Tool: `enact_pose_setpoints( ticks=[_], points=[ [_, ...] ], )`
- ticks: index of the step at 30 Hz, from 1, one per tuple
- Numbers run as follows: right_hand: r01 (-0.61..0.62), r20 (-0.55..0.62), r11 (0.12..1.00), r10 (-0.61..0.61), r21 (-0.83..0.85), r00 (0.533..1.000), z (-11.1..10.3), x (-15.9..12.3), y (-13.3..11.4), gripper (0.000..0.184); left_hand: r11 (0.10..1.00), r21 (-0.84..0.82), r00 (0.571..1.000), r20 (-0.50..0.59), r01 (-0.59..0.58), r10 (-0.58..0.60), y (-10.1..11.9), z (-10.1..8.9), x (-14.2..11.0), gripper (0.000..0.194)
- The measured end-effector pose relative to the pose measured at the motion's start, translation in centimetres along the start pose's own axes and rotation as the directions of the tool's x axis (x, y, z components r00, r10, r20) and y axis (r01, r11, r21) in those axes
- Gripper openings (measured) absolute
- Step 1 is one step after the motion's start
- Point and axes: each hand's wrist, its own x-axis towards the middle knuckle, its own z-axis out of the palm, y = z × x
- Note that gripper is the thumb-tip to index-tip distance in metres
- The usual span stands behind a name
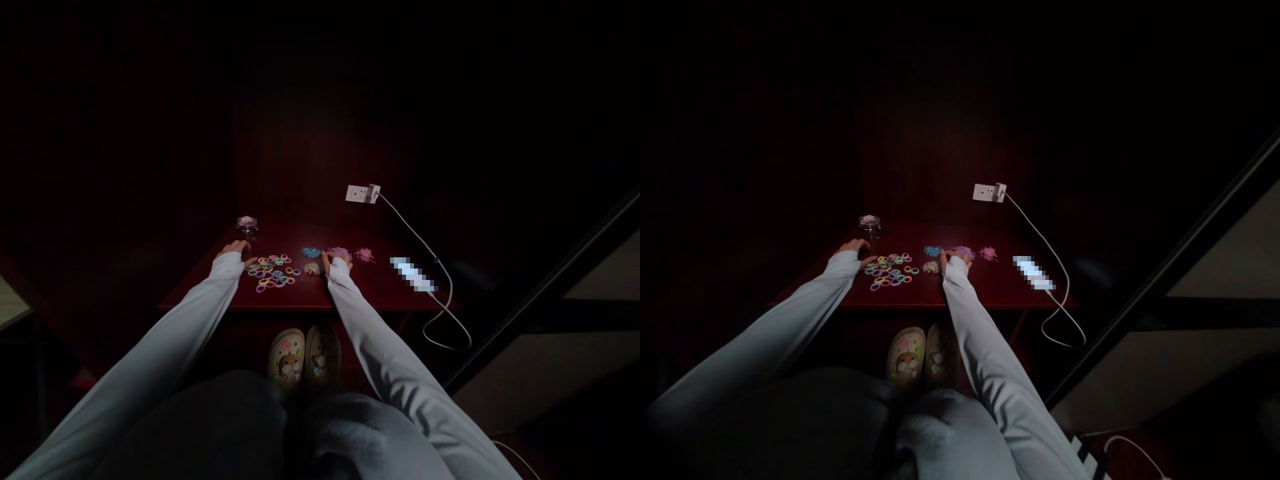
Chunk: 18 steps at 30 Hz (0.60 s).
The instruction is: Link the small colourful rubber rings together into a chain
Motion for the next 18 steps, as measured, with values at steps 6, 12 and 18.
enact_pose_setpoints(
  ticks=[6,12,18],
  points=[
    [0.071,-0.011,0.997,-0.071,0.028,0.997,0.3,0.0,0.2,0.031,0.989,0.146,0.996,0.084,0.000,-0.013,1.7,-0.9,-0.9,0.029],
    [0.103,0.031,0.994,-0.102,-0.041,0.994,0.0,-0.6,-0.4,0.026,0.994,0.105,0.996,0.087,-0.013,0.004,1.7,0.2,-0.5,0.023],
    [0.194,0.078,0.976,-0.186,-0.100,0.979,-0.3,-1.1,-0.7,0.025,0.999,-0.006,0.995,0.091,-0.036,0.037,0.1,1.7,0.4,0.025]
  ],
)
